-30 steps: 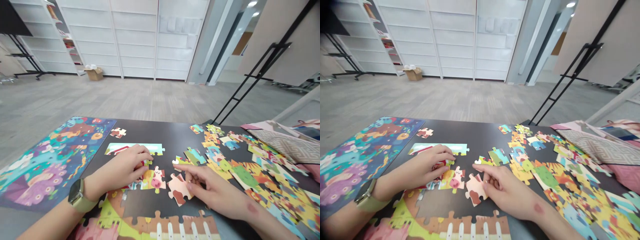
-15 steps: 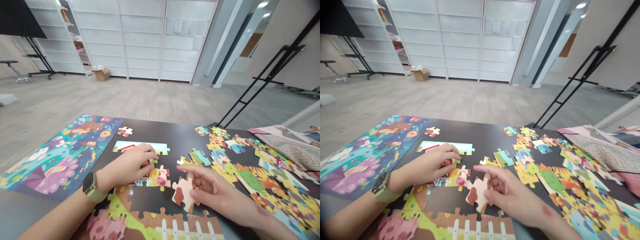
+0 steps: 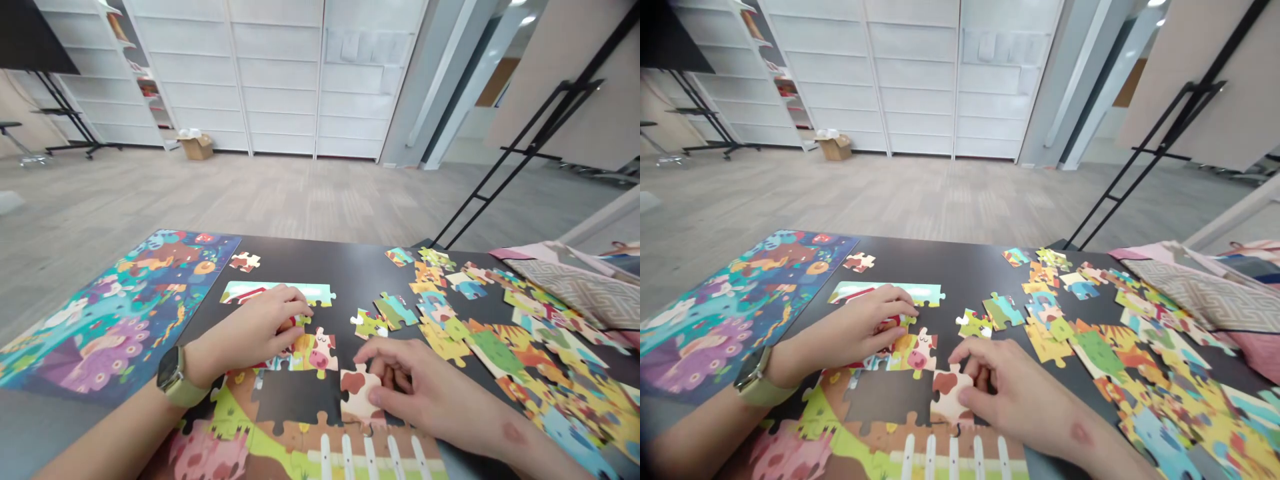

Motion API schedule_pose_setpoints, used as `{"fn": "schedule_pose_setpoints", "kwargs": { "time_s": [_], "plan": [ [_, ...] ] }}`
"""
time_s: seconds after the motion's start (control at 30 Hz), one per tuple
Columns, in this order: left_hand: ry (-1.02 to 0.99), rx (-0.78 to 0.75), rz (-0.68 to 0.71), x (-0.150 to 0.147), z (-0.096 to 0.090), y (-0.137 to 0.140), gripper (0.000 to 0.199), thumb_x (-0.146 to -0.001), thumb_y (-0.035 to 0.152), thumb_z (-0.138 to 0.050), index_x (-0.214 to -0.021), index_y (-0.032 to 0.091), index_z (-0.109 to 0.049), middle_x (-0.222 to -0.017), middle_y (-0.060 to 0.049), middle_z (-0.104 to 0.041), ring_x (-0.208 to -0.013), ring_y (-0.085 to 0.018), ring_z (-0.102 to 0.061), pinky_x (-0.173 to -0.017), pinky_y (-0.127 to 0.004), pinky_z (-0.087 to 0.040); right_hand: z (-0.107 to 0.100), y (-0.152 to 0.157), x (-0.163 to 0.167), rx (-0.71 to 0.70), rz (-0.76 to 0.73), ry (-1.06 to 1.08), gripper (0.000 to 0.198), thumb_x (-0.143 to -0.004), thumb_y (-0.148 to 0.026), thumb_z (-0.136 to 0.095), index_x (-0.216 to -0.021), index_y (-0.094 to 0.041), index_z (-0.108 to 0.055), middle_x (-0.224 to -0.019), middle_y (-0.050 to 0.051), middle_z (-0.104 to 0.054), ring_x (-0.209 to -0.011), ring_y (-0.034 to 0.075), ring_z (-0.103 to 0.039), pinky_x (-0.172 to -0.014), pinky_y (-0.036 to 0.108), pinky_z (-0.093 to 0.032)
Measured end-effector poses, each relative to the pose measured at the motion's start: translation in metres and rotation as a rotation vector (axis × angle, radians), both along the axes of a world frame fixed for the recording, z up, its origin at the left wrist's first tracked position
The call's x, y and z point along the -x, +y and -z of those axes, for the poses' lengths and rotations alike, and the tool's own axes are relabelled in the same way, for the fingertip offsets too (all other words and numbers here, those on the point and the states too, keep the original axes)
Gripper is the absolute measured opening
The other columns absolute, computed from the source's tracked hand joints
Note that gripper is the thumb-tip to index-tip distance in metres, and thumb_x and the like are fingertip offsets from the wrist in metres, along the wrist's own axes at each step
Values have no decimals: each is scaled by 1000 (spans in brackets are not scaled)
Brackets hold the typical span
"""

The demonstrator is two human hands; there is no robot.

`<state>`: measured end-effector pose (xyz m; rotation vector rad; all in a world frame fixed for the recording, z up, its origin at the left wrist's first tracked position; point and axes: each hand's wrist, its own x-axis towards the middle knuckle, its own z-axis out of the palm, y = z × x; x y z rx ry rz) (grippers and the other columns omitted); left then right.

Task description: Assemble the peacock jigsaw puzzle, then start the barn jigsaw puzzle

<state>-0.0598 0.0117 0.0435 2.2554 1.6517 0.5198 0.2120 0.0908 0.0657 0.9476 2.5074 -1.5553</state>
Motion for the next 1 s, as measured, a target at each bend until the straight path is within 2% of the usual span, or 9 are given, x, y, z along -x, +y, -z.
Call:
{"fn": "schedule_pose_setpoints", "kwargs": {
  "time_s": [0.1,0.27,0.43,0.57,0.67,0.83,1.0],
  "plan": [
    [5,-3,6,0,0,0,23,-96,19,-53,-116,23,-65,-120,-6,-62,-108,-24,-60,-94,-37,-49,-1,0,-1,-145,-47,-32,28,-85,-19,-58,-110,-25,-67,-75,-3,-63,-66,13,-56,-60,24,-40],
    [-2,7,0,0,1,-1,23,-96,20,-54,-116,23,-65,-119,-6,-62,-108,-23,-60,-94,-38,-49,0,-6,0,-376,-66,-43,24,-74,-8,-57,-92,-23,-63,-93,-1,-62,-82,15,-58,-70,26,-42],
    [-3,-6,6,1,3,-2,23,-97,21,-53,-117,24,-65,-120,-6,-62,-109,-23,-59,-94,-37,-49,-2,-9,1,-412,-82,-75,21,-71,-6,-57,-85,-22,-57,-88,-3,-60,-80,15,-56,-69,27,-41],
    [1,-2,1,1,3,-1,22,-96,22,-54,-116,24,-66,-120,-6,-62,-109,-23,-60,-93,-37,-50,1,-3,-1,-429,-107,-27,15,-82,-9,-52,-87,-23,-56,-87,-2,-61,-78,15,-57,-72,27,-43],
    [3,10,-1,1,2,0,22,-96,22,-54,-115,23,-65,-119,-6,-63,-109,-24,-59,-93,-38,-50,7,5,-5,-473,-69,-16,20,-92,-9,-40,-91,-23,-56,-85,-1,-64,-78,16,-59,-75,30,-44],
    [9,3,7,-1,0,-1,23,-96,21,-53,-115,24,-65,-118,-6,-62,-108,-24,-59,-93,-38,-50,15,12,-8,-557,-15,-10,24,-91,-8,-38,-94,-23,-58,-91,2,-68,-85,19,-64,-77,31,-45],
    [4,-4,39,-7,-2,-3,23,-96,17,-51,-114,24,-63,-121,-6,-61,-113,-23,-57,-97,-38,-48,14,23,-16,-648,37,-1,26,-93,-9,-38,-97,-24,-60,-90,1,-69,-84,19,-66,-77,31,-46]
  ]
}}
